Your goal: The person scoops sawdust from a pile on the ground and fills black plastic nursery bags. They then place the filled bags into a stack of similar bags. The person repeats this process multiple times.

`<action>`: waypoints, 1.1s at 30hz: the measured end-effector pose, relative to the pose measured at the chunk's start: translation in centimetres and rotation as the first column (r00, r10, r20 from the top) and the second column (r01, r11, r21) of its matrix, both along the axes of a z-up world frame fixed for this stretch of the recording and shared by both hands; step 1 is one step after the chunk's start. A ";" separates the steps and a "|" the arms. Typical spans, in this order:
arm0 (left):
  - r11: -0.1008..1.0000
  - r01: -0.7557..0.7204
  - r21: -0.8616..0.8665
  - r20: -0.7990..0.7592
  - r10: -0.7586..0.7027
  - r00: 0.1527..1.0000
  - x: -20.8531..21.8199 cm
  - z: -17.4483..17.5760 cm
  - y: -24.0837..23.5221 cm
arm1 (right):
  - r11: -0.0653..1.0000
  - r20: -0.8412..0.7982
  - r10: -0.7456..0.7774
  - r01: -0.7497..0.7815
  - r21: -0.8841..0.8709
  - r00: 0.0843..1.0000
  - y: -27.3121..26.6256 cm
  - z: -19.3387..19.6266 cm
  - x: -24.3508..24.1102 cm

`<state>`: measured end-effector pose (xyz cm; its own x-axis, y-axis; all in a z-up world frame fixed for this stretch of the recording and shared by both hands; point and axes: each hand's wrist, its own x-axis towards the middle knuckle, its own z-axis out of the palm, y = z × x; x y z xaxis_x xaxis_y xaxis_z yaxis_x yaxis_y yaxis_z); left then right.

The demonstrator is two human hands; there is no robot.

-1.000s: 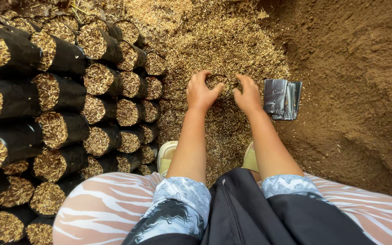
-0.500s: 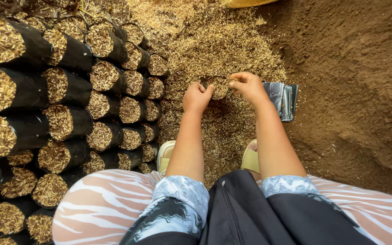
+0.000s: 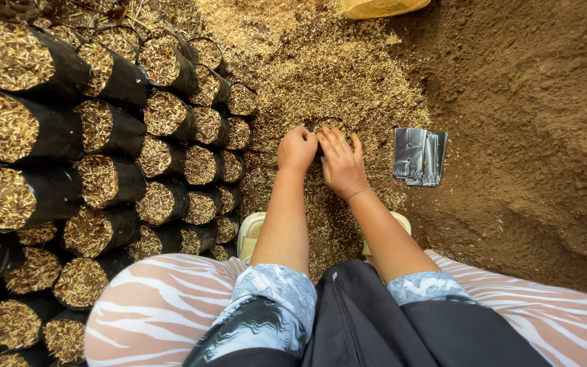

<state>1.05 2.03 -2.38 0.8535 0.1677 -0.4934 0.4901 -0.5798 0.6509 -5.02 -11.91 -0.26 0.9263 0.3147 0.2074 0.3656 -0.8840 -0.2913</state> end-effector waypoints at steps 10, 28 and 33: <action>0.998 0.068 -0.007 -0.048 -0.068 0.997 0.9 2.5 0.5 | 0.993 -0.128 -0.108 0.100 -0.067 0.986 0.2 -1.5 1.2; 1.000 -0.016 -0.001 0.169 0.016 0.985 1.7 1.7 -1.6 | 0.683 -0.595 -0.231 0.564 0.465 0.770 -3.1 -5.1 7.0; 0.999 -0.026 0.021 -0.012 0.026 1.000 0.7 1.4 0.2 | 0.692 -0.806 -0.287 0.693 0.199 0.518 -4.7 -3.8 6.1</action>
